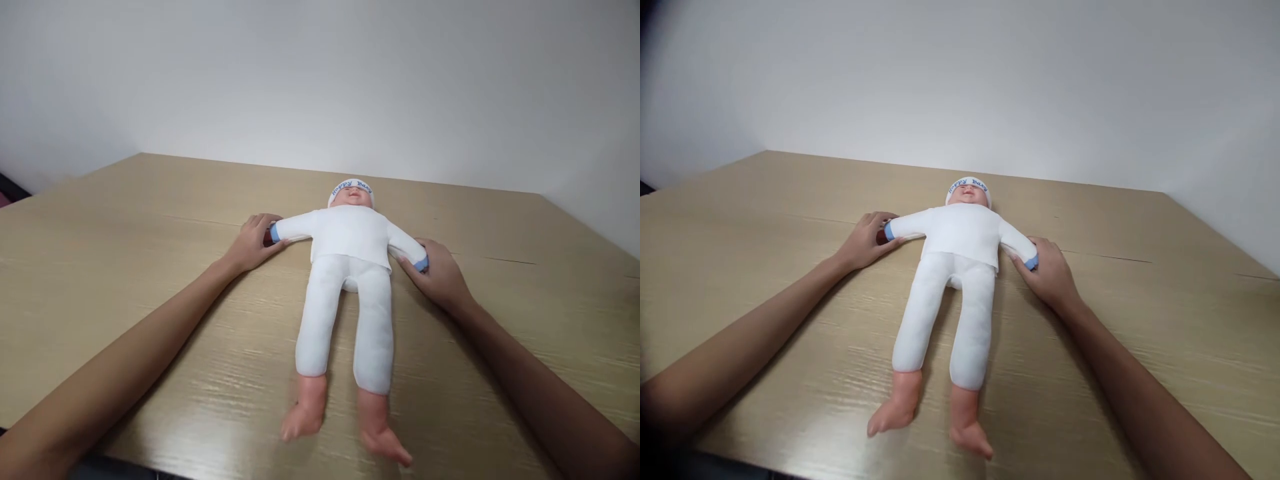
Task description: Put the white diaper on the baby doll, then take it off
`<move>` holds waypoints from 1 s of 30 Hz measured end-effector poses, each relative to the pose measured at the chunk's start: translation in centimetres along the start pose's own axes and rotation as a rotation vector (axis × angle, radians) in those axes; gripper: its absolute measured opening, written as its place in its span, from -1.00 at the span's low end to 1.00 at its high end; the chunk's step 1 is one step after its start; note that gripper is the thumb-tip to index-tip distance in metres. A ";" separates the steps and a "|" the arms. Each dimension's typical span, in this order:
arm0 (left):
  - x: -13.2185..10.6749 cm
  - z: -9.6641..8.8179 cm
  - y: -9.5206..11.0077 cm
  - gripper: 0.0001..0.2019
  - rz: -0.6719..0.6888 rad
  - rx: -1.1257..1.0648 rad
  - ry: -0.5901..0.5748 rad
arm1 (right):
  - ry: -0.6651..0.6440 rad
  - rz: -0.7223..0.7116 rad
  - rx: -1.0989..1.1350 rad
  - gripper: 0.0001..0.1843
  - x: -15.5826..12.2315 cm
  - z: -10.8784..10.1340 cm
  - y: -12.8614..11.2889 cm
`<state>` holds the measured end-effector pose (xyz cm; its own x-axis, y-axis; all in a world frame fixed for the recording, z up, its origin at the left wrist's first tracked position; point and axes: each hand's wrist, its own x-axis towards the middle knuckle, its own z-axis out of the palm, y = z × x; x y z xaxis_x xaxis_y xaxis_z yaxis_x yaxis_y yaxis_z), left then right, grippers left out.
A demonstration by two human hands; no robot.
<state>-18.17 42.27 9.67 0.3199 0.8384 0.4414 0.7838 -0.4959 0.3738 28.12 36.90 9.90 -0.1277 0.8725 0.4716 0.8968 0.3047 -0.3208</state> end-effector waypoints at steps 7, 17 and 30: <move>0.0 0.0 -0.5 -0.30 -0.061 -0.069 -0.118 | -0.094 0.016 0.044 -0.40 0.2 -0.6 0.7; 0.0 0.1 -0.6 -0.28 -0.048 -0.075 -0.093 | -0.096 0.036 0.051 -0.35 0.3 -0.1 1.5; -0.6 -0.3 1.1 -0.25 -0.060 -0.054 -0.068 | -0.009 -0.028 -0.015 -0.30 -0.3 0.1 1.2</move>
<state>-17.68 41.20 10.09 0.3102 0.8795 0.3610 0.7733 -0.4543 0.4423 29.19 37.08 9.32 -0.1563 0.8673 0.4727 0.8991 0.3230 -0.2953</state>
